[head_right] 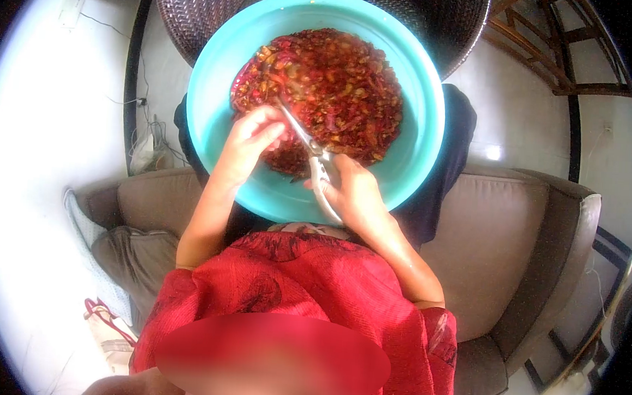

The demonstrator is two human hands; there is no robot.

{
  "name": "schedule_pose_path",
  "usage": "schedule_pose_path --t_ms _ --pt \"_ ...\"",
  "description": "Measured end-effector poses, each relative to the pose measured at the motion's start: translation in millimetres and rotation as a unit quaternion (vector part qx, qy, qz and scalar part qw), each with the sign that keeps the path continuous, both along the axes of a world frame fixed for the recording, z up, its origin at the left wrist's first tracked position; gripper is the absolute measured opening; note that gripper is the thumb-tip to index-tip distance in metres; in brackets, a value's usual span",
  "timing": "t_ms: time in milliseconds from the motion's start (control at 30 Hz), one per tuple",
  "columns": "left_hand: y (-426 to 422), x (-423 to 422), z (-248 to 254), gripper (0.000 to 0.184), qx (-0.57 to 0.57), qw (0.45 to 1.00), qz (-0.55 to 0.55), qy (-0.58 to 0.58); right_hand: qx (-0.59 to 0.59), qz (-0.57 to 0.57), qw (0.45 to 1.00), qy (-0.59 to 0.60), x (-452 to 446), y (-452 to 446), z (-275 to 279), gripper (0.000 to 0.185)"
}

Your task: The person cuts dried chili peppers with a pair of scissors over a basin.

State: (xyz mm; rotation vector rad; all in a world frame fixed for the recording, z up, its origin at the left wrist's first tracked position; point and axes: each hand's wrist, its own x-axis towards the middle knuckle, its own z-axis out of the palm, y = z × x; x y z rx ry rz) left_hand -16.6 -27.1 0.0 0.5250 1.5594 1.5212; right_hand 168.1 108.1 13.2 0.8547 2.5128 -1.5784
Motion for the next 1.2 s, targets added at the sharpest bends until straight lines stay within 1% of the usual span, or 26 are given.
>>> schedule_pose_path --t_ms 100,167,233,267,333,400,533,600,667,767,800,867,1100,1200 --pt "-0.7 -1.1 1.7 0.013 -0.01 1.0 0.0 -0.005 0.002 -0.007 1.0 0.024 0.8 -0.7 -2.1 0.043" --pt "-0.6 -1.4 5.5 0.013 -0.012 1.0 0.002 -0.004 0.001 -0.001 1.0 -0.013 -2.3 0.8 9.9 0.048" --pt "0.1 -0.9 9.2 0.012 0.007 0.999 0.029 -0.022 -0.006 -0.004 1.0 -0.01 -0.9 0.4 8.6 0.051" --pt "0.7 -0.9 8.5 0.012 0.007 0.999 0.029 -0.022 -0.014 -0.008 1.0 -0.008 -0.3 0.3 7.6 0.055" --pt "3.0 -0.2 5.8 0.011 0.056 0.997 0.015 -0.044 -0.007 0.003 1.0 -0.01 -0.4 0.8 5.9 0.059" --pt "5.7 4.2 4.2 0.011 0.048 0.998 0.022 -0.032 0.0 0.013 1.0 -0.013 0.7 -0.6 4.3 0.062" --pt "4.8 2.4 1.0 0.011 0.039 0.999 0.024 -0.024 0.004 0.005 1.0 -0.007 0.4 -1.1 2.5 0.058" --pt "5.1 4.3 10.4 0.011 0.032 0.999 0.023 -0.023 0.007 0.005 1.0 -0.004 0.2 -2.2 0.6 0.056" --pt "3.9 4.0 11.6 0.011 0.025 0.999 0.022 -0.022 0.022 -0.034 0.997 0.063 -0.2 -4.9 -2.2 0.042" --pt "-1.3 1.1 -0.1 0.014 0.009 1.0 -0.003 -0.006 0.012 -0.036 0.998 0.051 -1.6 -4.1 -0.1 0.039" --pt "-1.2 1.2 -1.2 0.014 0.008 1.0 -0.001 -0.011 0.012 -0.035 0.998 0.051 -2.1 -3.2 1.1 0.039" --pt "-1.3 0.8 -3.4 0.014 0.008 1.0 0.002 -0.015 -0.005 -0.013 1.0 -0.002 -2.7 -1.0 2.8 0.043" --pt "-1.3 2.5 -0.4 0.01 -0.001 1.0 0.004 0.03 0.021 -0.009 1.0 0.0 -2.3 -1.1 3.1 0.042" --pt "-2.7 2.2 0.1 0.01 -0.005 0.999 -0.006 0.048 -0.008 -0.004 1.0 -0.002 -0.8 0.1 -0.6 0.042"
